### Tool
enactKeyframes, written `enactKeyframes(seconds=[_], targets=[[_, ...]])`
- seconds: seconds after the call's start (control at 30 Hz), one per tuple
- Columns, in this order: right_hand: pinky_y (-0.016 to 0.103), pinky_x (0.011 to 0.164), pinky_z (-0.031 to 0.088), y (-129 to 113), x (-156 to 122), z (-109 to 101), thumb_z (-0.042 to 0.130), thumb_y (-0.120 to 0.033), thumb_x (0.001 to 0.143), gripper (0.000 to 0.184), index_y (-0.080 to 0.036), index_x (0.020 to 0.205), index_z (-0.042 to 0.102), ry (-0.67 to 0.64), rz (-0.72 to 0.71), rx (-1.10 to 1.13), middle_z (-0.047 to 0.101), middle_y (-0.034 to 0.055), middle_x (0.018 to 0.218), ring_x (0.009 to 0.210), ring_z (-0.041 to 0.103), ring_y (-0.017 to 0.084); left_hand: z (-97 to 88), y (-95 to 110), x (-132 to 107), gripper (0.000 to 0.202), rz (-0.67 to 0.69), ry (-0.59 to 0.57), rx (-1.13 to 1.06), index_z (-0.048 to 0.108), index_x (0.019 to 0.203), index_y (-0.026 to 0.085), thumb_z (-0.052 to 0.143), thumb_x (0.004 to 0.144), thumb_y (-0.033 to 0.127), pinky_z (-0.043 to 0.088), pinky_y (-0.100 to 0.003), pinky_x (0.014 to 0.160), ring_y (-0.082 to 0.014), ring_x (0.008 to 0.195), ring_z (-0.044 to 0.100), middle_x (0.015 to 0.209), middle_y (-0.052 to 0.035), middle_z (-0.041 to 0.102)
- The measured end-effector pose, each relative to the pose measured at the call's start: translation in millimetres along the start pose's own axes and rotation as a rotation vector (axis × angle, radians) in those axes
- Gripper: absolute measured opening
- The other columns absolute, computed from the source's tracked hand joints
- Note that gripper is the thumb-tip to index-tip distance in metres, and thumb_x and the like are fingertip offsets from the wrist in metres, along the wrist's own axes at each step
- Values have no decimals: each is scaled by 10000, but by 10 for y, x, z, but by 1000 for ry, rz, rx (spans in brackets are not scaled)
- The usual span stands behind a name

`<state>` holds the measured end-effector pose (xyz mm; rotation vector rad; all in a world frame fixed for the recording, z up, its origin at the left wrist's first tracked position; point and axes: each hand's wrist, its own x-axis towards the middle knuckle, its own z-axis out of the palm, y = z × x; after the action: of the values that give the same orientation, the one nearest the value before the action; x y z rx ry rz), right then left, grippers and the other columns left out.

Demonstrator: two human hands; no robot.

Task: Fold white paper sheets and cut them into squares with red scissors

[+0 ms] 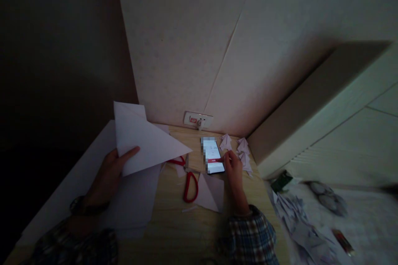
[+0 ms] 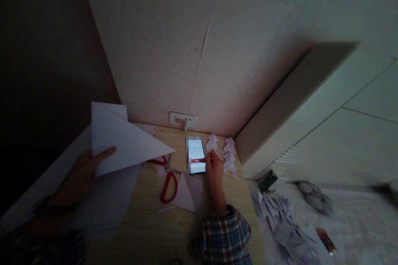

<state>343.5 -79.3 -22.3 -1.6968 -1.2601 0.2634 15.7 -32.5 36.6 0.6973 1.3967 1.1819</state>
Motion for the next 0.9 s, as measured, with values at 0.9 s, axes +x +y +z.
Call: enactKeyframes(seconds=[0.9], targets=[[315,554,408,-45,-5,-36,436,-445,905,326,-259,640,476,-33,14,19,655,23,597,591,604,217,20,44,-58,387,59,-36,31,720,851,174,825,535,370,534,-255,640,-221,793,694,830,-45,771]])
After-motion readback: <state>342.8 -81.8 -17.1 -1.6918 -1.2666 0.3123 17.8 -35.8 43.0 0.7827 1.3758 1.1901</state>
